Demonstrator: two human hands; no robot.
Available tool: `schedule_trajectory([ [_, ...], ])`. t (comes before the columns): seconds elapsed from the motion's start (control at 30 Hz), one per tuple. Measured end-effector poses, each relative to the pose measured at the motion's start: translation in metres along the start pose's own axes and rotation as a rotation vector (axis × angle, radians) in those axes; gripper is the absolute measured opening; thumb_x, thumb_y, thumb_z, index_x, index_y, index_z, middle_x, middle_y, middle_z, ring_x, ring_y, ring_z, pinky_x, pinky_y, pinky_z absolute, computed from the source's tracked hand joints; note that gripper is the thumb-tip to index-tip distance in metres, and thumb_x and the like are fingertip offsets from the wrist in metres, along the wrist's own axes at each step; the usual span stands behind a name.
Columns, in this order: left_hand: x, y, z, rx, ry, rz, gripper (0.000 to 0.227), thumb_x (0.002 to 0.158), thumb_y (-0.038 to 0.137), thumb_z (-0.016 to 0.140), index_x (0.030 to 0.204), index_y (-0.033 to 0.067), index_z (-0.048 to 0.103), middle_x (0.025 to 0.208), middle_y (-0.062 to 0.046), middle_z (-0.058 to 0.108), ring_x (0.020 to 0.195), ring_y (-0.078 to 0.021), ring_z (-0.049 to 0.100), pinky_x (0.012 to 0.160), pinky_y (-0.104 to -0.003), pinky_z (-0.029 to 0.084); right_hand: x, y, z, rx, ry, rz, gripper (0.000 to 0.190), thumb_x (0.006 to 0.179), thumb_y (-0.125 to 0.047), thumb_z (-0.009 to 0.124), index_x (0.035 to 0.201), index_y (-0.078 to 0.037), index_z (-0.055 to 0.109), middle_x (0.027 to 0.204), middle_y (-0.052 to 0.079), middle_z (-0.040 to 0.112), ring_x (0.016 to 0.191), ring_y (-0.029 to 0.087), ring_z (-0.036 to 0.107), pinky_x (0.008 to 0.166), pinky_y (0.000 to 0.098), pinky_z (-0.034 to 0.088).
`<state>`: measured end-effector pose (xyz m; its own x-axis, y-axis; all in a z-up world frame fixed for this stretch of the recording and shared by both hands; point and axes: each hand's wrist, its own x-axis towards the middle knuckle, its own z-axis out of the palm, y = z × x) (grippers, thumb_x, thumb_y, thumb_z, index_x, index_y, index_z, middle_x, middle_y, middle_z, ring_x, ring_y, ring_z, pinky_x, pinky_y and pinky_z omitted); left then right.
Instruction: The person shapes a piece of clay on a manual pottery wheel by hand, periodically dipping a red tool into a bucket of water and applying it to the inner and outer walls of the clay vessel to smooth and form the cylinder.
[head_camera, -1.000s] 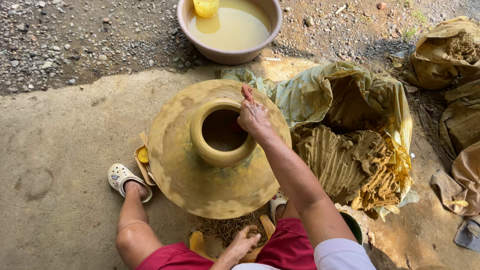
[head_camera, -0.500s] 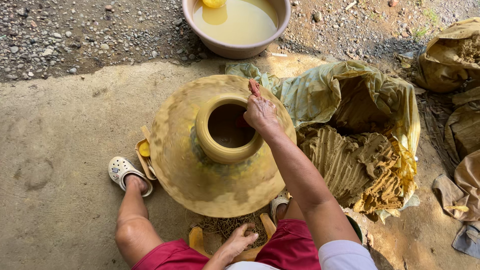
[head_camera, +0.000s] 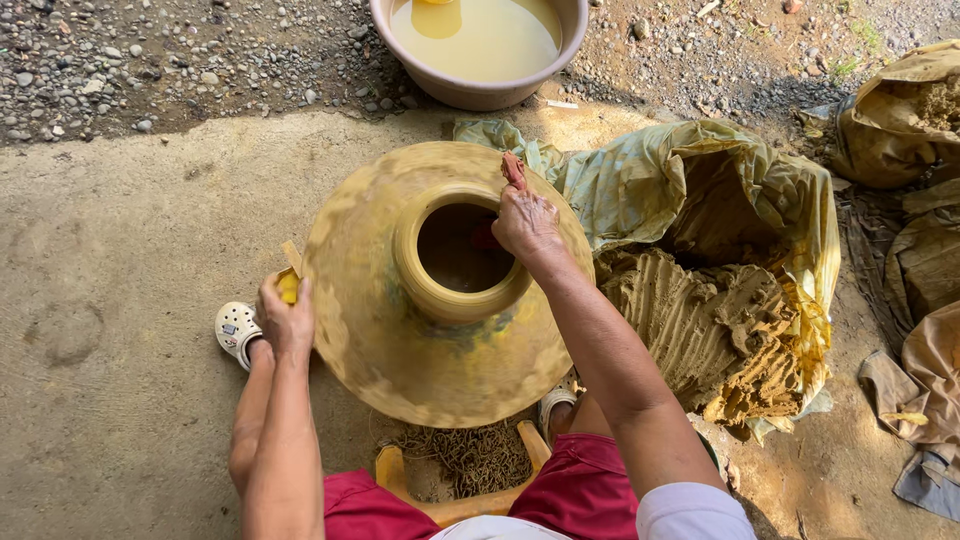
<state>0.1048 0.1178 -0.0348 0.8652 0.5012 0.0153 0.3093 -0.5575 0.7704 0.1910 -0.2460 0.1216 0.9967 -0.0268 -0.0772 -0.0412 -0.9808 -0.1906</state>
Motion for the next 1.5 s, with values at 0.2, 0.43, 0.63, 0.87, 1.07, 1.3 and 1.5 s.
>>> schedule_trajectory([
  [0.2,-0.206,-0.033,0.055,-0.776,0.006,-0.494,0.092,0.095,0.059,0.05,0.159,-0.0002,0.02,0.158,-0.028,0.039,0.143,-0.0406,0.043,0.12,-0.053,0.039,-0.001,0.013,-0.002,-0.014,-0.016,0.025,0.031,0.081,-0.012,0.068,0.106,0.004,0.069,0.098,0.027,0.072,0.098,0.043,0.071,0.087,0.052,0.056],
  [0.43,-0.159,-0.007,0.024,-0.566,-0.016,-0.667,0.102,0.092,0.053,0.06,0.165,0.0098,0.003,0.173,-0.015,0.001,0.157,-0.0343,0.012,0.124,-0.058,0.016,0.012,0.022,-0.002,-0.02,0.027,-0.01,0.029,0.082,-0.011,0.067,0.106,0.005,0.069,0.099,0.027,0.073,0.099,0.04,0.071,0.09,0.0509,0.056],
  [0.63,-0.08,-0.019,0.026,-0.421,-0.093,-0.38,0.08,0.1,0.05,0.054,0.163,0.0081,0.028,0.144,-0.023,0.058,0.124,-0.0331,0.061,0.101,-0.042,0.051,0.039,0.002,-0.003,0.005,-0.006,0.0,0.033,0.081,-0.013,0.07,0.109,0.005,0.067,0.101,0.026,0.072,0.096,0.04,0.072,0.087,0.0503,0.057],
  [0.87,-0.196,-0.013,0.06,-0.398,0.122,-0.598,0.085,0.101,0.046,0.055,0.166,0.0126,0.012,0.151,-0.021,0.051,0.135,-0.0314,0.053,0.107,-0.045,0.044,0.038,-0.018,-0.002,0.004,-0.092,0.049,0.046,0.088,-0.014,0.067,0.129,0.006,0.059,0.119,0.027,0.069,0.108,0.038,0.07,0.093,0.0473,0.057],
  [1.07,-0.12,0.057,0.03,-0.351,0.127,0.165,0.084,0.104,0.075,0.026,0.161,0.0141,0.029,0.169,-0.017,0.026,0.155,-0.0332,0.033,0.126,-0.052,0.036,0.035,-0.025,-0.004,0.053,-0.031,0.063,0.095,0.08,-0.01,0.072,0.158,-0.002,0.018,0.159,0.016,0.038,0.111,0.037,0.068,0.094,0.0467,0.056],
  [1.3,-0.056,0.118,0.078,-1.073,-0.416,-0.111,0.109,0.084,0.088,0.013,0.165,0.0164,0.02,0.172,-0.01,0.019,0.158,-0.0323,0.014,0.126,-0.053,0.012,0.038,-0.023,0.0,-0.001,-0.095,0.018,0.039,0.083,-0.018,0.073,0.118,0.001,0.07,0.126,0.022,0.066,0.108,0.036,0.07,0.093,0.0453,0.057],
  [1.5,-0.106,0.14,0.075,-1.174,-0.385,-0.091,0.114,0.08,0.093,0.025,0.164,0.0165,0.014,0.169,-0.018,0.022,0.157,-0.036,0.018,0.125,-0.057,0.021,0.047,-0.022,0.007,-0.01,-0.15,0.007,0.02,0.09,-0.008,0.063,0.108,-0.001,0.067,0.098,0.019,0.073,0.083,0.03,0.075,0.072,0.0422,0.064],
])
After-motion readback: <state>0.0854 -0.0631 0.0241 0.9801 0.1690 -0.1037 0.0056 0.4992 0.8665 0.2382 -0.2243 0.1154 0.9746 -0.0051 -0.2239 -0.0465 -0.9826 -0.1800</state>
